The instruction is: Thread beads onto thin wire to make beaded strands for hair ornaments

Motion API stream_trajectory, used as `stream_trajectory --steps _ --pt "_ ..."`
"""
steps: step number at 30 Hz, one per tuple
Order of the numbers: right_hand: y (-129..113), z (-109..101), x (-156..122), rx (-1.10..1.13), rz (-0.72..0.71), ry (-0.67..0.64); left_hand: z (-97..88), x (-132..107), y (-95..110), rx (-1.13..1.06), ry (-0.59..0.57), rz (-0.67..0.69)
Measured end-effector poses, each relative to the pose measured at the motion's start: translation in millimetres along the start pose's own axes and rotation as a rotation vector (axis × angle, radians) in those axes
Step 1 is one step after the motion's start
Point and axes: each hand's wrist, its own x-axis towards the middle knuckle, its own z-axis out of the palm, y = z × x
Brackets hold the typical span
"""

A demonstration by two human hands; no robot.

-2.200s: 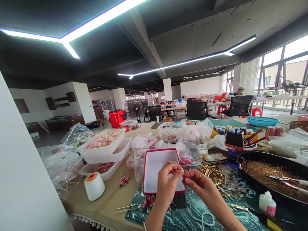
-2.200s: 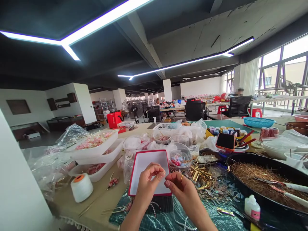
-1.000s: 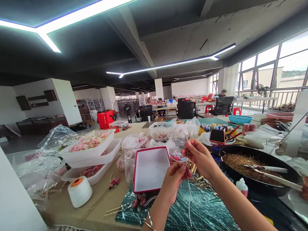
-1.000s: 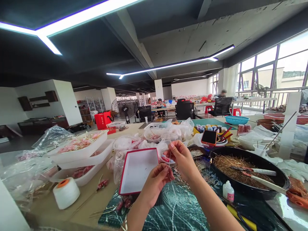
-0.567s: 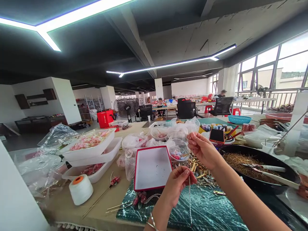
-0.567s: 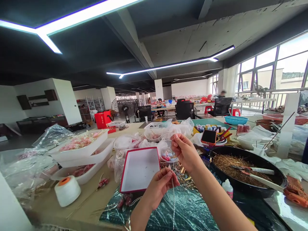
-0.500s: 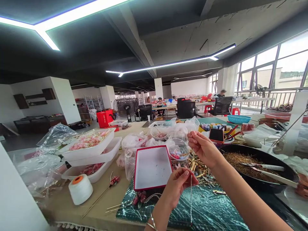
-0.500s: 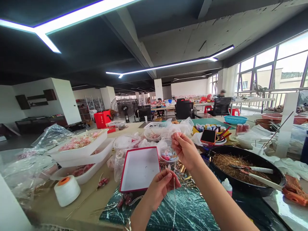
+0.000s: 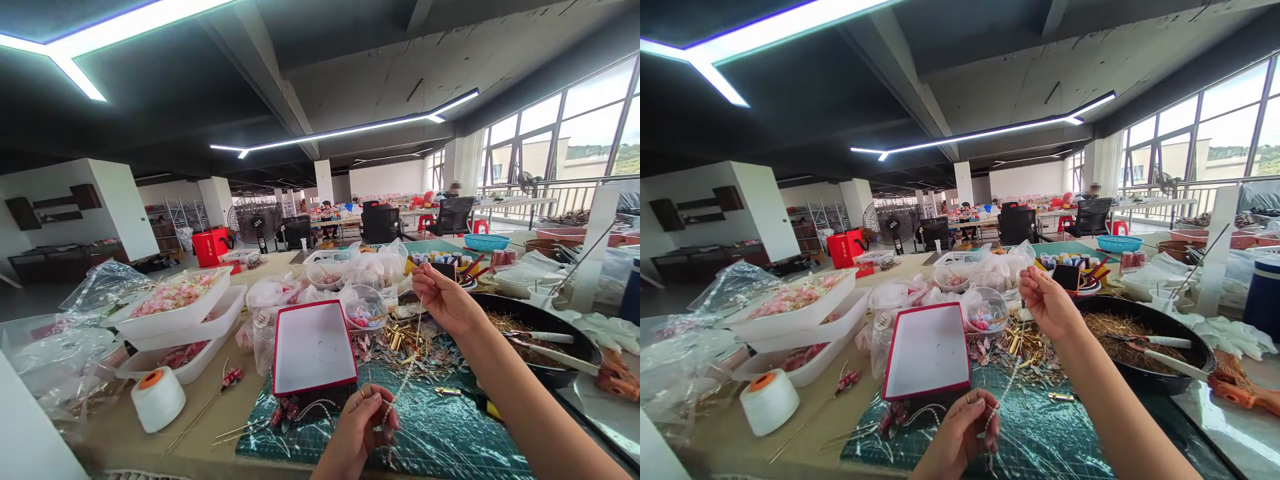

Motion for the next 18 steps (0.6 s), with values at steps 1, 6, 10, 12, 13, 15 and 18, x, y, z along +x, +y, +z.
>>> stream_trajectory --steps 1,6,10,12,13,15,18 --pt "-0.5 -2.8 -1.2 0.007 0.005 0.003 -0.3 -0.5 -0.4 -0.007 0.013 0.0" --pt "-0.1 -14.1 -7.3 0.035 0.002 0.019 1.5 -1.8 0.0 -0.002 0.08 0.012" --pt "-1.3 -24.8 -11.3 0.04 0.006 0.048 0.7 -2.9 0.4 0.04 0.156 0.037" --pt "-2.5 -30.5 -12.5 0.044 0.008 0.061 -0.7 -3.5 0.0 0.043 0.171 0.049" --pt "-3.1 -33.1 -12.8 0.048 0.009 0.067 -1.3 -3.8 -0.2 0.041 0.172 0.055" --pt "-4.3 -37.3 -13.0 0.057 0.011 0.078 -1.7 -4.0 -0.6 0.034 0.17 0.06" --pt "-5.4 -40.9 -13.0 0.069 0.012 0.09 -0.5 -3.7 -0.5 0.024 0.184 0.052"
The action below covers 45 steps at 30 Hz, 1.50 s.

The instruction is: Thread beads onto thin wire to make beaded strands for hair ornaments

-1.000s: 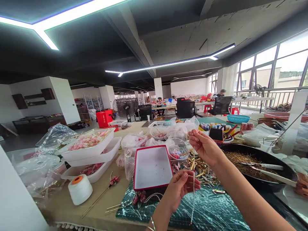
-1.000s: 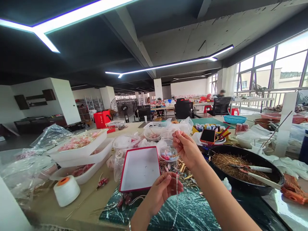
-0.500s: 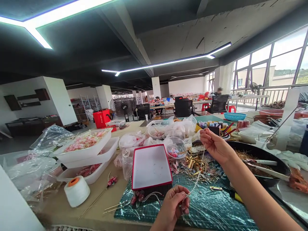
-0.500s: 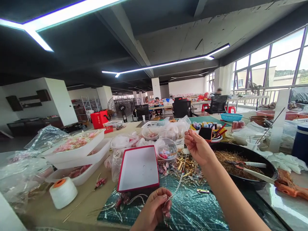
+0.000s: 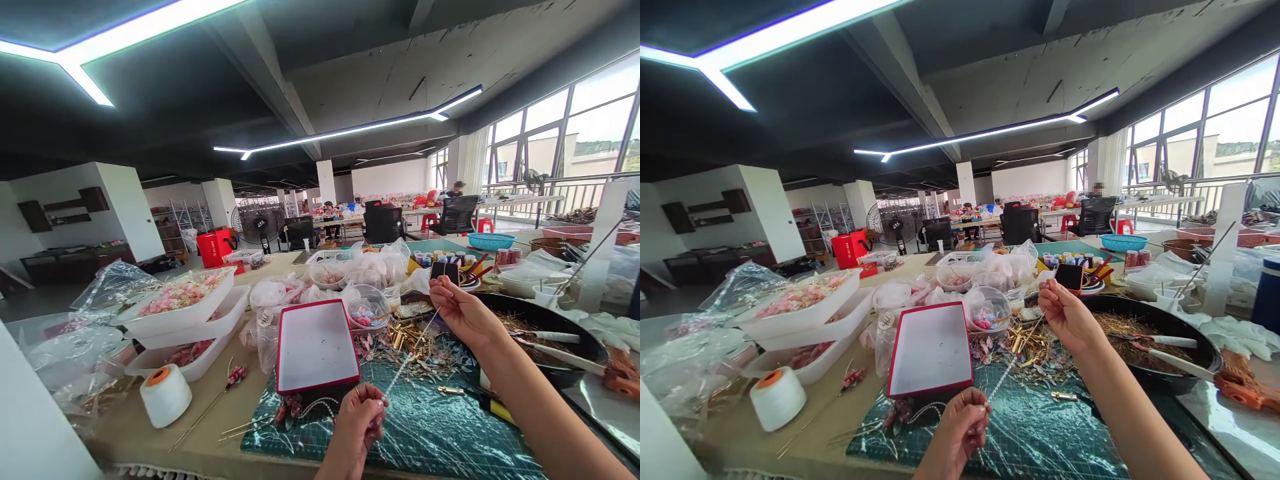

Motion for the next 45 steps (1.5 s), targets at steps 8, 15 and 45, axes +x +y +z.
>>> stream_trajectory --steps 8,15,45 --pt "0.4 -3.1 -4.2 0.016 -0.008 0.014 1.0 -1.2 1.1 -0.045 0.025 -0.002" --pt "1.9 -11.0 -3.7 0.026 0.002 0.035 -1.4 1.7 0.4 -0.051 0.031 -0.064" --pt "24.5 17.9 -6.6 -0.036 0.025 -0.076 -2.8 1.9 -3.6 0.425 -0.047 0.063"
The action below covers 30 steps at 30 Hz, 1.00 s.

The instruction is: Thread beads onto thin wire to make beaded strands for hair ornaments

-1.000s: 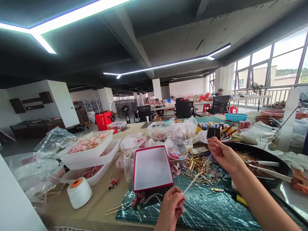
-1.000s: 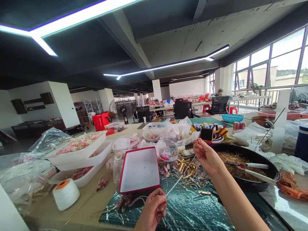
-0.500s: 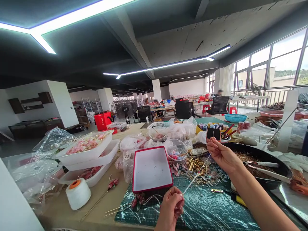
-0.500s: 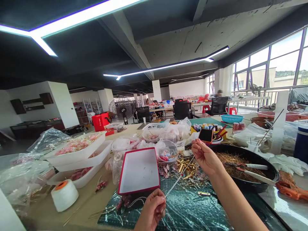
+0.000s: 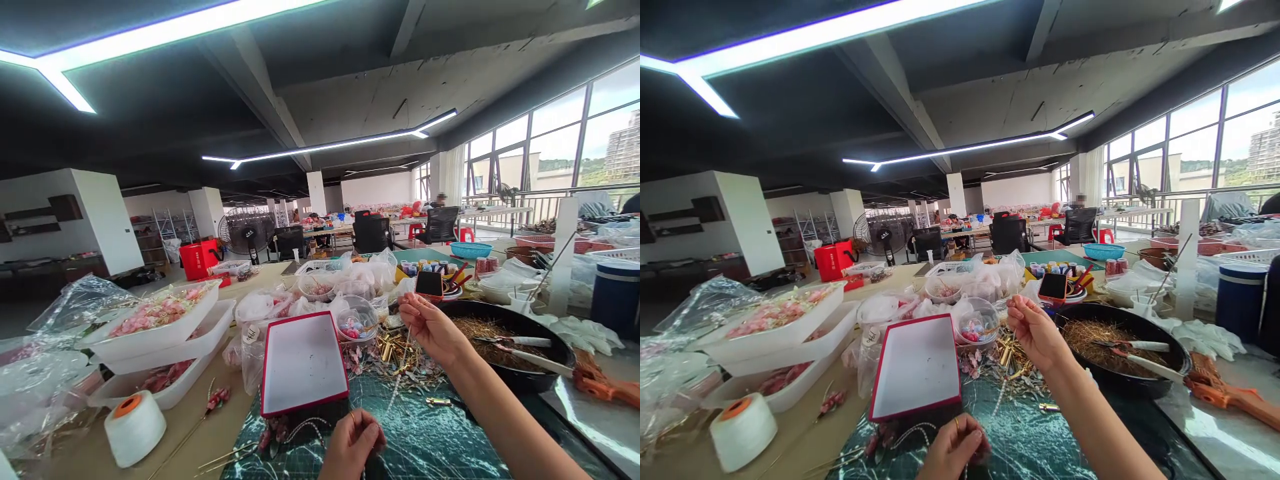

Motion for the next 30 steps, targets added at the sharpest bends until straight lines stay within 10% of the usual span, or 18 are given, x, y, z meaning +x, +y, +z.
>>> stream_trajectory --steps 11,23,30 --pt "22.8 11.5 7.1 -0.015 0.036 -0.014 -11.4 9.3 -15.0 0.104 -0.11 0.024" --pt "44.4 18.1 8.1 -0.022 0.087 -0.03 16.1 29.6 54.6 -0.057 -0.005 0.233" --pt "40.3 16.0 3.1 -0.02 0.086 -0.021 13.5 42.4 54.9 -0.044 -0.009 0.186"
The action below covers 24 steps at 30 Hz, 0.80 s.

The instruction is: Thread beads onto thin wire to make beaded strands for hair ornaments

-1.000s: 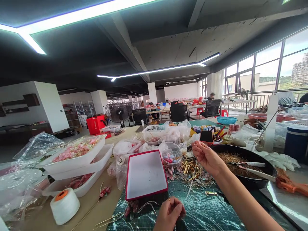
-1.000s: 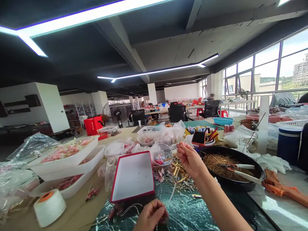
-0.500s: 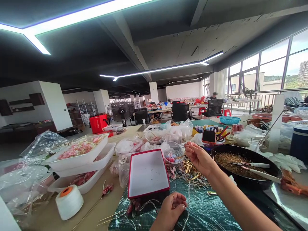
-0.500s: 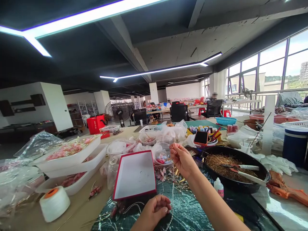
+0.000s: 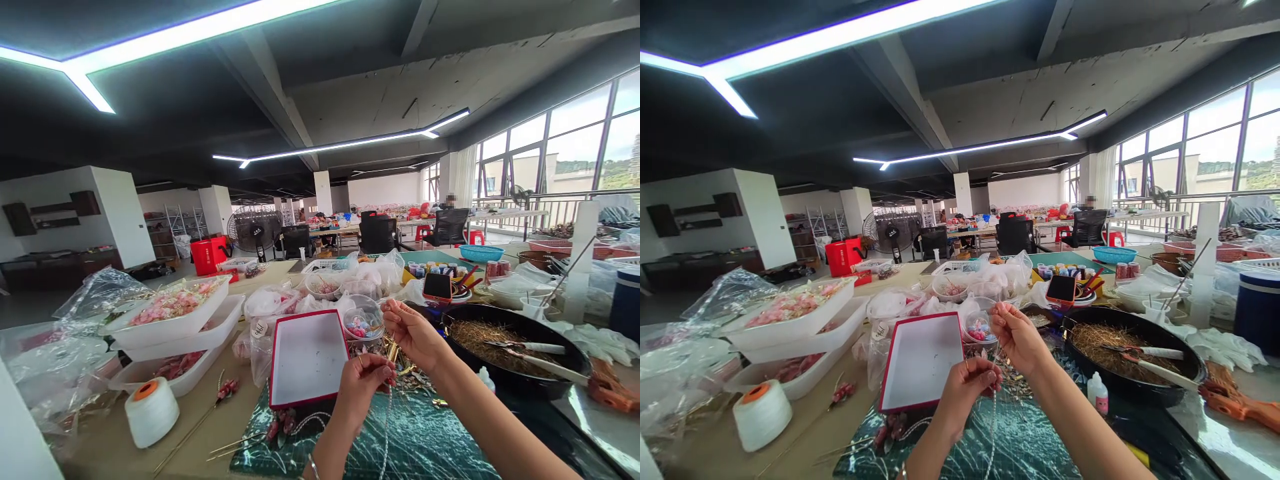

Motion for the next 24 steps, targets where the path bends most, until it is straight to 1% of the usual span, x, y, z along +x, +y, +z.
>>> stream_trajectory --steps 5,9,11,14,18,20,24 --pt "-4.1 -7.6 -2.8 0.01 0.0 0.019 -5.9 -1.6 2.9 -0.027 0.005 -0.028" --pt "-3.7 -11.1 -3.8 0.01 0.017 0.025 -1.2 0.3 4.8 -0.054 0.023 0.053" --pt "-2.5 -10.8 -3.6 0.007 0.021 0.032 3.9 2.1 2.2 -0.067 -0.005 0.081" --pt "-2.1 -9.1 -2.8 0.002 0.022 0.04 10.2 5.2 -5.3 -0.059 -0.056 0.039" --pt "-5.4 -9.4 -2.5 -0.011 0.023 0.046 9.8 7.5 -12.3 -0.057 -0.005 -0.053" --pt "-7.3 -11.5 -2.9 -0.02 0.022 0.055 7.0 7.2 -12.5 -0.063 -0.006 -0.078" --pt "-8.8 -16.2 -3.6 -0.031 0.007 0.072 2.9 5.8 -9.3 -0.067 0.001 -0.061"
